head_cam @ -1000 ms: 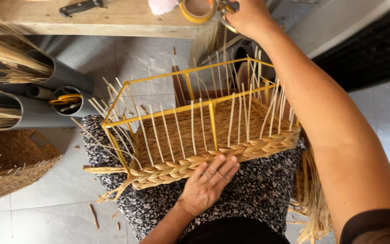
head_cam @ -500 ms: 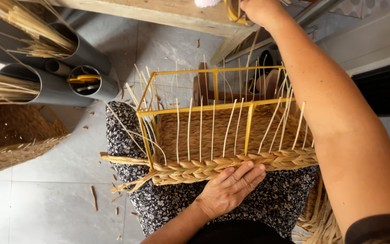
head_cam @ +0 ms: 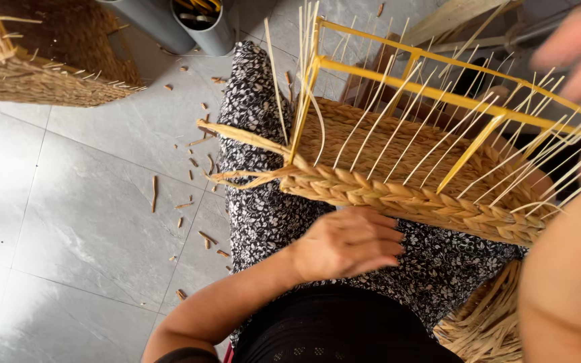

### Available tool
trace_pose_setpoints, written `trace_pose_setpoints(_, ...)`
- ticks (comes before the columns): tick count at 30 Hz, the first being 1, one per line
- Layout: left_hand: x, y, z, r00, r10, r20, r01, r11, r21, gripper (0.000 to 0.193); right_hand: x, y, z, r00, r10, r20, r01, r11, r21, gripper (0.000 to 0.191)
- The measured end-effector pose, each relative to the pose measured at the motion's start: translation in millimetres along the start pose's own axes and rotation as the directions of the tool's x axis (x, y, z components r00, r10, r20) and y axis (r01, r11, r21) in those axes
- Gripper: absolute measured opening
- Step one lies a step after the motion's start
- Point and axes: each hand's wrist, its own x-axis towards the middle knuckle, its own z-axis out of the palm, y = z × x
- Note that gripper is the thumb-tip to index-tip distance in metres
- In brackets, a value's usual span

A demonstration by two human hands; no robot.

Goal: The person sits on a chair with a woven basket frame on their lap and weaves dried water hyacinth strands around the rim, threading and tightening each strand by hand to build up the basket wall. They occasionally reach to the side for new strands and press the weave flat with their hands.

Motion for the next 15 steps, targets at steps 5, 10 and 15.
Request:
trace_pose_setpoints(5, -31.6, 26.4, -90.6, 0.933, -0.150, -0.326, 0.236, 0.941, 0.241, 0.015, -120.6, 14.0, 80.5, 0.963, 0.040, 0.266, -0.039, 0.999, -0.007, 0.020)
trace_pose_setpoints(10, -39.6, 27.0, -127.8, 0.852, -0.390, -0.349, 0.505, 0.788, 0.351, 0.018, -172.6, 62.4, 137.0, 0.988, -0.063, 0.140, 0.087, 0.981, -0.173, 0.023)
trace_pose_setpoints(15, -41.4, 24.1, -136.4, 0.677, -0.722, -0.144, 0.736, 0.667, 0.118, 0.023, -138.8, 8.4, 146.5, 0.911, 0.332, 0.247, -0.343, 0.939, 0.002, 0.017)
